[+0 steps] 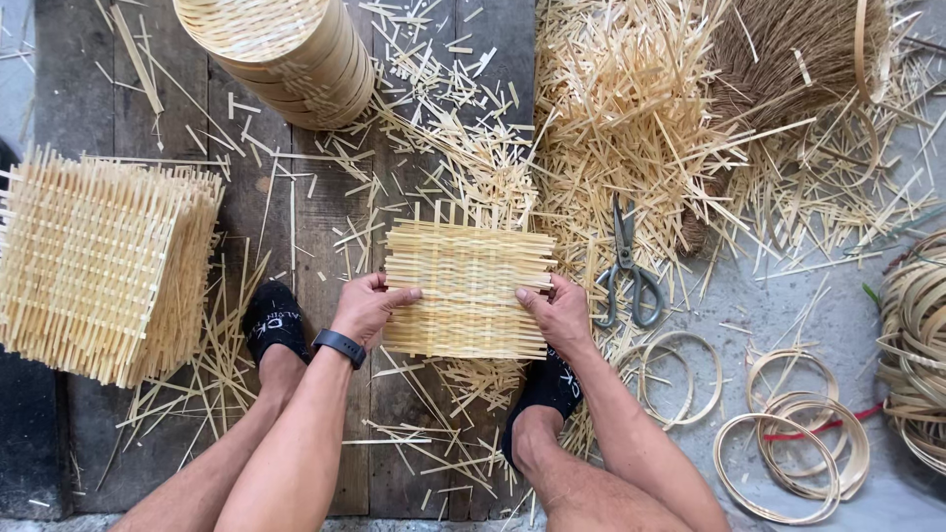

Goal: The person places a circular bamboo frame onto a flat woven bamboo mat, then uses shears to trim the mat to a circular shape. The finished circular piece is stacked with others, and the process repeats with additional mats and frames.

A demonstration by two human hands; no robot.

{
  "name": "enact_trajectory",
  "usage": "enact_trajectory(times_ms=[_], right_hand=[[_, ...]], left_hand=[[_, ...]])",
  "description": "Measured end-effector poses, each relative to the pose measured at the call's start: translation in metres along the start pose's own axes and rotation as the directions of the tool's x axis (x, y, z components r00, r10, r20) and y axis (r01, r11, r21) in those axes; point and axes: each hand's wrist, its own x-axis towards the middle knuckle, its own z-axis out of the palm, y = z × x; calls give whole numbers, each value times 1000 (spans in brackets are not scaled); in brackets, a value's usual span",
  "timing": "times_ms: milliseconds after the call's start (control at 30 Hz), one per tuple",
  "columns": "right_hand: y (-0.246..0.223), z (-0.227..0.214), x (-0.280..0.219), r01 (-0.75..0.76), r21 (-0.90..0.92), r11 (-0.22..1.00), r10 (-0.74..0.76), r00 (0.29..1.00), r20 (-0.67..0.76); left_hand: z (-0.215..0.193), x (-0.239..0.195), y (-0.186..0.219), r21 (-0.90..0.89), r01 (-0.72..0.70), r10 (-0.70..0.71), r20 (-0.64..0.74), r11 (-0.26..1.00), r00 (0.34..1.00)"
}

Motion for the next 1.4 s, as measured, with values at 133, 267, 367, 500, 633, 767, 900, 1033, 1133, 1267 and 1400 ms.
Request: enact_trajectory(times_ms=[133, 267, 367, 500, 633, 767, 900, 1033, 1133, 1267, 1400], right_hand=[[-5, 3, -1, 12, -6, 1000, -12, 1000, -4], [-11, 4, -4, 17, -1, 1000, -17, 1000, -1], [-13, 2, -3, -44, -76, 996, 41, 999, -36], [-1, 4, 1, 6, -94, 996, -10, 999, -44], [40, -6, -2, 104, 32, 994, -98, 982, -160], [91, -74, -26, 69, -144, 987, -137, 829, -542], [136, -158, -100, -321, -633, 705, -133, 817, -562], [161, -188, -148, -325, -763, 558, -46, 906, -420], [151, -186, -155, -278, -780, 561, -88, 916, -390], [79, -194, -150, -157, -616, 772, -112, 920, -375], [-52, -201, -148, 231, -245, 942, -210, 971, 111]], left_hand=[[8, -14, 10, 16, -56, 56, -50, 998, 997], [32, -45, 34, 614, -209, 428, -234, 761, 873], [63, -59, 45, 841, -517, 607, 329, 160, 723], [88, -62, 51, 807, -554, 262, 591, -207, 763], [90, -65, 48, 828, -538, 220, 561, -158, 798], [87, -64, 51, 828, -541, 262, 560, -149, 786], [88, -65, 50, 835, -507, 238, 547, -213, 802], [89, -67, 53, 818, -497, 233, 564, -290, 792], [93, -69, 60, 819, -496, 213, 560, -290, 801], [121, -88, 79, 744, -653, 542, 611, -144, 577], [178, -129, 97, 395, -916, 765, 611, -71, 204]])
